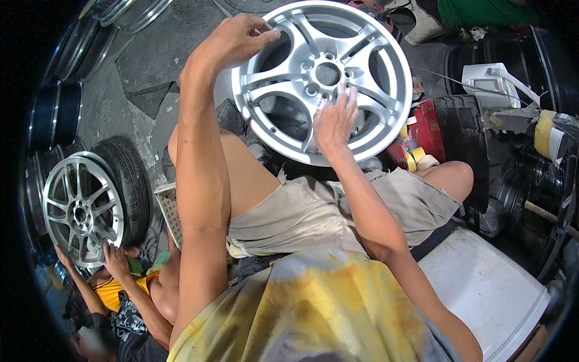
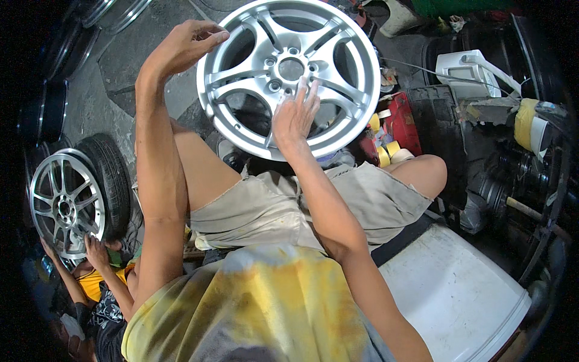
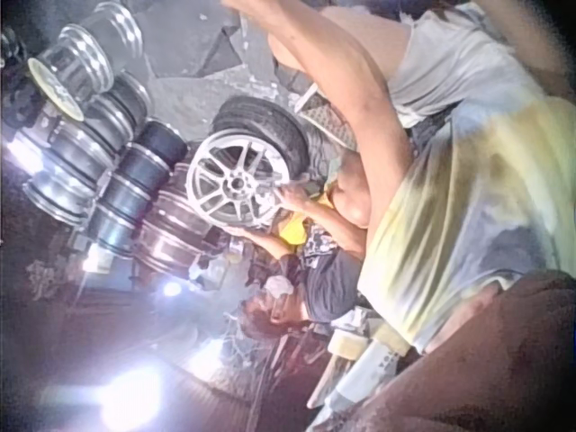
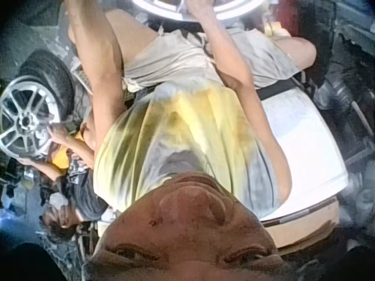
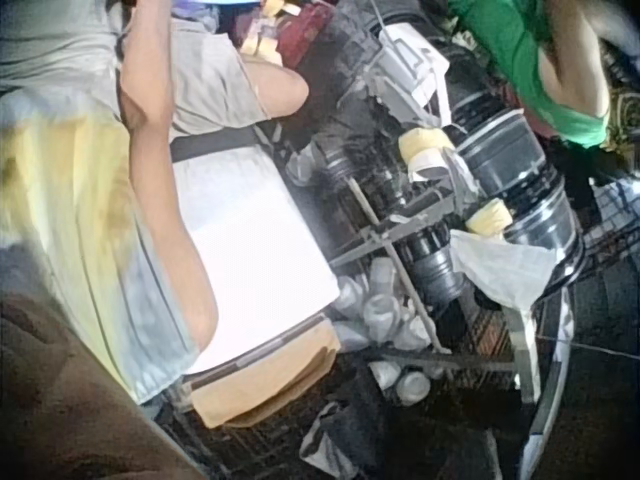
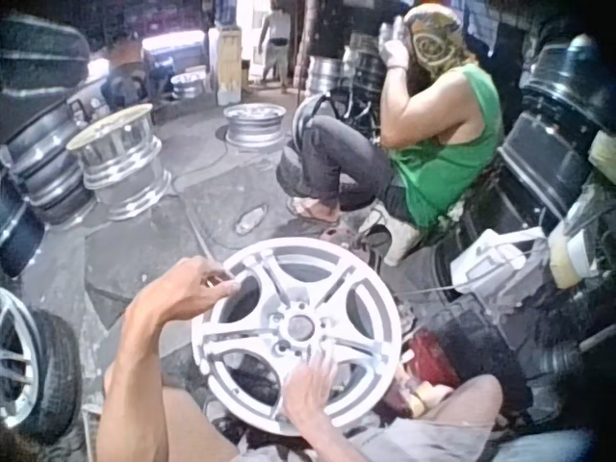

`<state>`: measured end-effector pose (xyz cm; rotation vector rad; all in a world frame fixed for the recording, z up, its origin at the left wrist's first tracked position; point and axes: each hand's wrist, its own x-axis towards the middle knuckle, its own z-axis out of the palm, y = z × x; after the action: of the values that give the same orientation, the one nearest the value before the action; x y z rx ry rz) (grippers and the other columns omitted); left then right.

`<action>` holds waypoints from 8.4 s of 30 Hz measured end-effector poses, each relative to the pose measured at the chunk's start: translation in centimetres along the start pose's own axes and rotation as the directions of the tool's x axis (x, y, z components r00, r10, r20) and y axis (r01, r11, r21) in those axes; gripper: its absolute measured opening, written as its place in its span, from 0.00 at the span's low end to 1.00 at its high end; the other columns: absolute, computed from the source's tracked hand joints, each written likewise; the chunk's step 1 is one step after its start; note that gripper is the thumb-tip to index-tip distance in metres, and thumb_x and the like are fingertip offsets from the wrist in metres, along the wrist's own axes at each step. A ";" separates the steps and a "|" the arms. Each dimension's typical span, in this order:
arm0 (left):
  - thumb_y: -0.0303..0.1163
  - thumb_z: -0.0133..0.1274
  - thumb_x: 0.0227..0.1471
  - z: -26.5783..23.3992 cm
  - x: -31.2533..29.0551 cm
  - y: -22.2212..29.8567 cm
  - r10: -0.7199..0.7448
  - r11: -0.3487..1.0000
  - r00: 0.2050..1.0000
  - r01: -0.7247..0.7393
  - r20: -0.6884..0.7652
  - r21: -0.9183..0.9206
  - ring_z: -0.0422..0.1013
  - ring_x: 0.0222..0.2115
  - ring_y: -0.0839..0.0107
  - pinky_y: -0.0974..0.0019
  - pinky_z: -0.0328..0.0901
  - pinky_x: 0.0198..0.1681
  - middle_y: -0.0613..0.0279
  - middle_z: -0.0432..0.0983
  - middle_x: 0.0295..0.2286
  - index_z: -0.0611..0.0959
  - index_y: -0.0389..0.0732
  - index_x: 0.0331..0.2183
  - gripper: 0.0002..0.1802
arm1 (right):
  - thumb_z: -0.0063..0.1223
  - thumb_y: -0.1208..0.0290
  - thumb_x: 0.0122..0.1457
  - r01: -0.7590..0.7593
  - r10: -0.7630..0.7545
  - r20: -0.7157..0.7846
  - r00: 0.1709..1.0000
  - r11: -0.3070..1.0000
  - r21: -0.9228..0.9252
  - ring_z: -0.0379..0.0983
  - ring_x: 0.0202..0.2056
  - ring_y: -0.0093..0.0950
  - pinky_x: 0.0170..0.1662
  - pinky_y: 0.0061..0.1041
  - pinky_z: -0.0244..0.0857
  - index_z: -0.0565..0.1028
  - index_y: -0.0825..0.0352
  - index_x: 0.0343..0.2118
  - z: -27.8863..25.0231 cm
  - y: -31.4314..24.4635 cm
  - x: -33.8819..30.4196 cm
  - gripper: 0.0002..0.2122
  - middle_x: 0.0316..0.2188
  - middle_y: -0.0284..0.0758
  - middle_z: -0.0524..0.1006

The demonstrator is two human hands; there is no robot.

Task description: The person sits on the floor and scrubs a silver car rim with a white cloth. They rotate the rim to clean different sections of the spokes and the outer edge. The person briefly picks up a spray bottle and sprays the rim before resuming scrubbing.

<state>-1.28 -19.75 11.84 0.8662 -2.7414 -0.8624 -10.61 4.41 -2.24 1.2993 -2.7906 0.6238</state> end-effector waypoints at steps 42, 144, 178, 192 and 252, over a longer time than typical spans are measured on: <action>0.23 0.53 0.52 12.9 -0.2 2.3 0.312 0.843 0.899 -0.411 0.307 0.348 0.77 0.42 0.51 0.52 0.73 0.45 0.48 0.75 0.41 0.84 0.46 0.48 0.21 | 0.47 0.72 0.62 -0.284 0.150 0.372 0.916 0.898 0.337 0.81 0.35 0.54 0.42 0.49 0.75 0.79 0.74 0.32 -3.0 0.4 -4.2 0.10 0.28 0.56 0.81; 0.54 0.61 0.52 -3.7 -2.2 -1.3 -0.146 0.978 0.988 0.137 0.046 0.156 0.79 0.44 0.45 0.53 0.72 0.50 0.40 0.82 0.42 0.86 0.35 0.46 0.31 | 0.50 0.66 0.64 -0.003 -0.047 0.622 0.782 0.997 0.080 0.77 0.40 0.55 0.46 0.52 0.69 0.81 0.70 0.32 -5.1 1.5 -4.6 0.13 0.33 0.53 0.81; 0.55 0.62 0.51 -2.2 -2.1 -0.7 -0.207 0.976 0.973 0.199 0.104 0.082 0.80 0.42 0.47 0.53 0.73 0.47 0.40 0.83 0.40 0.86 0.35 0.47 0.33 | 0.49 0.67 0.63 -0.136 0.074 0.598 0.798 0.989 0.060 0.78 0.41 0.56 0.47 0.51 0.70 0.82 0.74 0.31 -3.8 0.9 -4.5 0.14 0.33 0.57 0.81; 0.61 0.61 0.52 0.2 -1.8 -2.6 -0.078 0.989 0.995 0.070 0.057 0.131 0.79 0.46 0.43 0.46 0.73 0.51 0.35 0.81 0.44 0.84 0.33 0.51 0.40 | 0.47 0.68 0.64 -0.248 0.146 0.468 0.872 0.955 0.164 0.78 0.41 0.57 0.47 0.53 0.70 0.79 0.75 0.35 -3.9 -0.2 -4.0 0.13 0.33 0.57 0.81; 0.39 0.53 0.62 12.0 -1.1 1.5 -0.081 0.944 0.943 -0.031 0.322 0.328 0.81 0.37 0.45 0.49 0.75 0.43 0.38 0.83 0.34 0.87 0.31 0.35 0.19 | 0.46 0.63 0.70 -0.198 -0.005 0.438 0.899 0.887 0.417 0.73 0.25 0.29 0.32 0.30 0.66 0.79 0.74 0.36 -9.8 10.4 2.0 0.17 0.25 0.40 0.79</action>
<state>-4.63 -12.35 2.82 0.8797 -3.2441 -0.6063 -21.21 12.39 3.45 1.5334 -3.2083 1.1943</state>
